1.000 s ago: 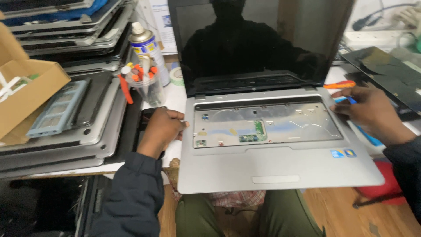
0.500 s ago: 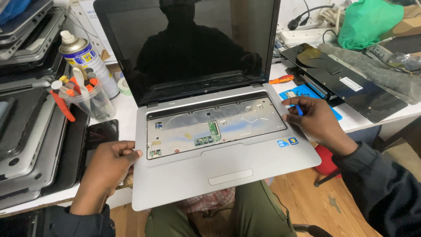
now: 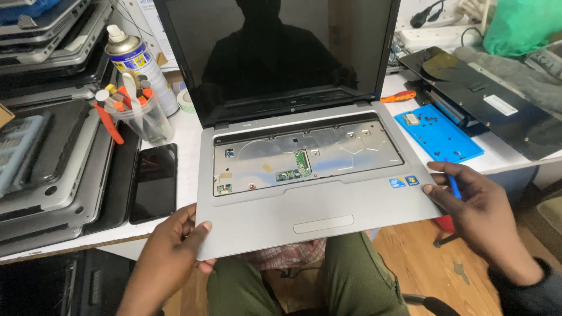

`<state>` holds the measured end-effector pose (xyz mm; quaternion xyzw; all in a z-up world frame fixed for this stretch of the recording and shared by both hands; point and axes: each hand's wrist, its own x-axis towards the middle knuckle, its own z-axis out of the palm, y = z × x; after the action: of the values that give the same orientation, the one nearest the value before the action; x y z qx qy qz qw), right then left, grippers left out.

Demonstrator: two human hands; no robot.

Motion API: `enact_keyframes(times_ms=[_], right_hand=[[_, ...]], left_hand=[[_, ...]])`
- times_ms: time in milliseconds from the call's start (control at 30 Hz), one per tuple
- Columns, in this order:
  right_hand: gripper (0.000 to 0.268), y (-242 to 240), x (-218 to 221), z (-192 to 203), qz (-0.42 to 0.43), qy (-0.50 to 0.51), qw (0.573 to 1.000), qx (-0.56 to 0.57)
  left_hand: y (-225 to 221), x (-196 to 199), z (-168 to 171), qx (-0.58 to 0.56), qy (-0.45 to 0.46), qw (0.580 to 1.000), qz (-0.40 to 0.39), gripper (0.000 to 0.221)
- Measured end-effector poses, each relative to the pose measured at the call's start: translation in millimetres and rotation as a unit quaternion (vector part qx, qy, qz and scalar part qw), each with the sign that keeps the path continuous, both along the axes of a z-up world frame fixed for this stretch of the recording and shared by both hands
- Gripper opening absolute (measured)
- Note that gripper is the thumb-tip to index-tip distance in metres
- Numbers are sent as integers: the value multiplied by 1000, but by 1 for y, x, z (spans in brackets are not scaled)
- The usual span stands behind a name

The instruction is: Connecting internal ribbon cables for a touchpad during laptop assembly.

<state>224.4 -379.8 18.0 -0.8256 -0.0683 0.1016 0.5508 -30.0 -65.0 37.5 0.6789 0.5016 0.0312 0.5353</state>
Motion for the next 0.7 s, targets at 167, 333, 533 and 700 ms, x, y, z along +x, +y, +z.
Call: enact_keyframes(times_ms=[167, 333, 533, 700], right_hand=[[42, -4, 6, -30, -45, -74, 992, 88], [48, -11, -6, -37, -9, -59, 990, 128], [54, -6, -17, -43, -46, -78, 980, 176], [54, -11, -30, -24, -5, -135, 986, 93]], left_hand=[[9, -9, -62, 40, -211, 975, 50, 58], [-13, -9, -75, 17, -266, 961, 72, 70], [-30, -1, -80, -33, -333, 932, 139, 90], [-47, -7, -54, 24, -193, 970, 148, 84]])
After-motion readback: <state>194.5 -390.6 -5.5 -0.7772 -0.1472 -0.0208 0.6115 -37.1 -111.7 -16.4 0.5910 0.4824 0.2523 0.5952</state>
